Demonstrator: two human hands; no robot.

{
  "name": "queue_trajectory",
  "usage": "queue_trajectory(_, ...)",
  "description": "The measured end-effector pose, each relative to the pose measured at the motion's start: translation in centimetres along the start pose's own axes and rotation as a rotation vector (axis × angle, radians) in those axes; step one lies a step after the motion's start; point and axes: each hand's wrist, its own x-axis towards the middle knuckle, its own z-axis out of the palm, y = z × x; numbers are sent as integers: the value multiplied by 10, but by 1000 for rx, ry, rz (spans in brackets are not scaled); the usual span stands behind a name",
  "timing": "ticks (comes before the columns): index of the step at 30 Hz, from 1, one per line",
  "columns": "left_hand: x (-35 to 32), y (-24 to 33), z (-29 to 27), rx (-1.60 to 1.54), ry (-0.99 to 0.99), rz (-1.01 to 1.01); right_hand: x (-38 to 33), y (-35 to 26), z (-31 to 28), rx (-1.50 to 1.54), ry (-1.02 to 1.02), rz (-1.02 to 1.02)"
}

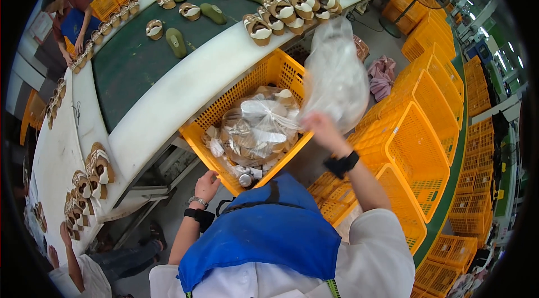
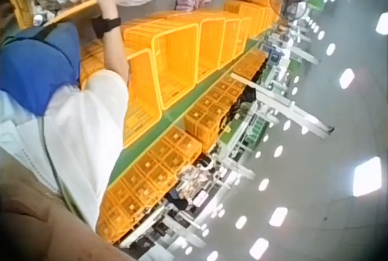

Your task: The recorder is assembling and inspecting shoes on a factory production line, placing them on molds and then into bags.

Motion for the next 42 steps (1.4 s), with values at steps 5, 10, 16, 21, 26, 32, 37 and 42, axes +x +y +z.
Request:
queue_trajectory(5,-25,64,-29,-80,-90,434,-55,-57,105,397,-649,-355)
queue_trajectory(10,-34,101,-35,3,-286,820,-77,-108,83,464,-1124,-420)
queue_trajectory(16,-56,87,-55,-460,-495,392,-43,-59,90,-108,-463,-765)
queue_trajectory(21,-61,74,-73,-663,-295,289,-33,-7,179,53,-1131,-512)
queue_trajectory(26,-73,58,-89,-164,38,8,-14,-9,153,718,-941,106)
queue_trajectory(32,-54,66,-42,152,-1,750,-39,-48,143,1112,-1215,126)
queue_trajectory(37,-52,72,-53,-676,-448,132,-7,-36,113,868,-878,-108)
queue_trajectory(42,-48,81,-57,-1336,-667,-90,1,-25,100,6,-348,-805)
